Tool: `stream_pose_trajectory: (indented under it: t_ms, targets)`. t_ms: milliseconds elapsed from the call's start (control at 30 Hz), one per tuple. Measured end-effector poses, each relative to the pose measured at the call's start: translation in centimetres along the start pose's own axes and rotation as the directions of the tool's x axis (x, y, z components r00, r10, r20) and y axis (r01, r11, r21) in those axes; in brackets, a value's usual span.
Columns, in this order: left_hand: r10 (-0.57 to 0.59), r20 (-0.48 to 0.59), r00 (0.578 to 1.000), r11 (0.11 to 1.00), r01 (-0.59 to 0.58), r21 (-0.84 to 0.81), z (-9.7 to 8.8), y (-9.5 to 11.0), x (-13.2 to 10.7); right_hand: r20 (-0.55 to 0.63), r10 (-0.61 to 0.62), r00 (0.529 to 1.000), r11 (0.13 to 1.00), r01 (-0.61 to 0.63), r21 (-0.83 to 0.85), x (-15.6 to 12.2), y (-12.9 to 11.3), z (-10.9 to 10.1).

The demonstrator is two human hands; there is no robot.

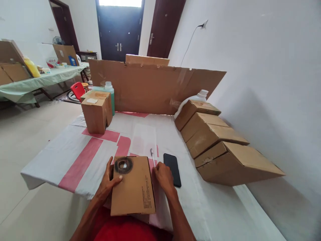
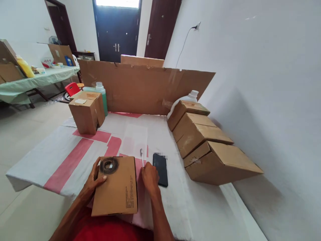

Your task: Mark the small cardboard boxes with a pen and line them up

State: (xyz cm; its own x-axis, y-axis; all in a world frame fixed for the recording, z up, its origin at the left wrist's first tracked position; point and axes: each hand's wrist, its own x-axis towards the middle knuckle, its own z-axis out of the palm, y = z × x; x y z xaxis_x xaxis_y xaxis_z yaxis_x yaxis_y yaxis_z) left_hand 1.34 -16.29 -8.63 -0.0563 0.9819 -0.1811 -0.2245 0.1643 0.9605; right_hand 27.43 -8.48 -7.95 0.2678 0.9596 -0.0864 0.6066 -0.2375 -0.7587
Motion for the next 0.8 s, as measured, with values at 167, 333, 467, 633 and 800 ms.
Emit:
stream_pose_trajectory:
  t_ms: [167,333,467,633,800]
  targets:
    - [0.058,0.109,0.992,0.997,-0.053,-0.05,0.5,-0.6,-0.5,-0.068,-0.051,0.996,0.933,0.072,0.352,-1.1,-2.3,-2.2]
    - [0.101,0.188,0.977,0.995,-0.103,0.001,1.6,-0.8,-1.1,0.165,-0.286,0.944,0.669,0.073,0.74,-6.1,-6.7,-1.7]
    - [0.148,0.197,0.969,0.982,-0.168,0.091,2.2,0.0,-2.0,0.233,-0.324,0.917,0.714,0.075,0.697,-9.0,-7.5,0.4]
    - [0.142,0.199,0.97,0.974,-0.172,0.146,2.5,0.3,-2.5,0.218,-0.338,0.916,0.715,0.1,0.692,-9.9,-6.0,0.6]
    - [0.151,0.188,0.97,0.974,-0.178,0.138,2.5,0.0,-2.3,0.183,-0.305,0.935,0.69,0.084,0.719,-9.3,-4.8,-0.9]
